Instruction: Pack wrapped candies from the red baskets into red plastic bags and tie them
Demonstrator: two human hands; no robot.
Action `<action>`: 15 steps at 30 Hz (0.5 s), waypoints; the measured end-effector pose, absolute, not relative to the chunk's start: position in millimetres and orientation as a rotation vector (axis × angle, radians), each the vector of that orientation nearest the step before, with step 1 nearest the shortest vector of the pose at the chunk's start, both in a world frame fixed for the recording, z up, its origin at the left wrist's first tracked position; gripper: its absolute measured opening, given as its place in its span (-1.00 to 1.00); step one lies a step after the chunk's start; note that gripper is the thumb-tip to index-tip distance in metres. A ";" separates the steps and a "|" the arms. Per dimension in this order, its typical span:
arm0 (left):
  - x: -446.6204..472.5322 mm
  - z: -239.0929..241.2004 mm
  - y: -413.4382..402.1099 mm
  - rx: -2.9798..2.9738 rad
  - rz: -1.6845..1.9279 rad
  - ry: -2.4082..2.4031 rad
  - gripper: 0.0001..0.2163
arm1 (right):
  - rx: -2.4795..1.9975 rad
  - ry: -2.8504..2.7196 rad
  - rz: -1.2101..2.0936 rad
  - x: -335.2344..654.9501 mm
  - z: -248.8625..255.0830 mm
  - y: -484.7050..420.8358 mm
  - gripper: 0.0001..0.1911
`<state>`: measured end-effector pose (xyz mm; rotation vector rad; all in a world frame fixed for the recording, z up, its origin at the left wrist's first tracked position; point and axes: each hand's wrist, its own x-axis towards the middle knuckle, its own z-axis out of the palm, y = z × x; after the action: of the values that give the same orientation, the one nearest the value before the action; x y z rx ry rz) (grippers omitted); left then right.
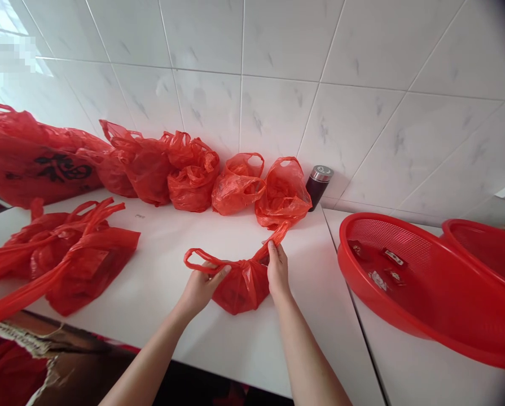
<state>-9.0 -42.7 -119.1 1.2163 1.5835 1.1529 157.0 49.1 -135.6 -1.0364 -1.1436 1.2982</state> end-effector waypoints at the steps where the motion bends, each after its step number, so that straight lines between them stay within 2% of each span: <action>1: -9.7 -118.0 -43.0 1.201 1.169 1.596 -0.60 | -1.036 -1.201 1.316 158.0 -134.4 48.4 -0.61; 4: -10.8 -116.8 -43.4 1.153 1.227 1.627 -0.60 | -1.024 -1.463 1.357 161.6 -131.0 44.9 -0.61; 7: -9.9 -118.5 -45.2 1.099 1.292 1.677 -0.59 | -0.932 -1.678 1.402 163.9 -126.5 40.4 -0.70; 15: -0.8 -118.8 -49.0 1.074 1.464 1.737 -0.61 | -0.828 -1.618 1.143 160.2 -114.2 28.7 -0.70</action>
<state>-0.8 -49.0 -118.8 1.0742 1.7370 1.4641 160.2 28.7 -114.2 -0.8279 -1.6177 1.1425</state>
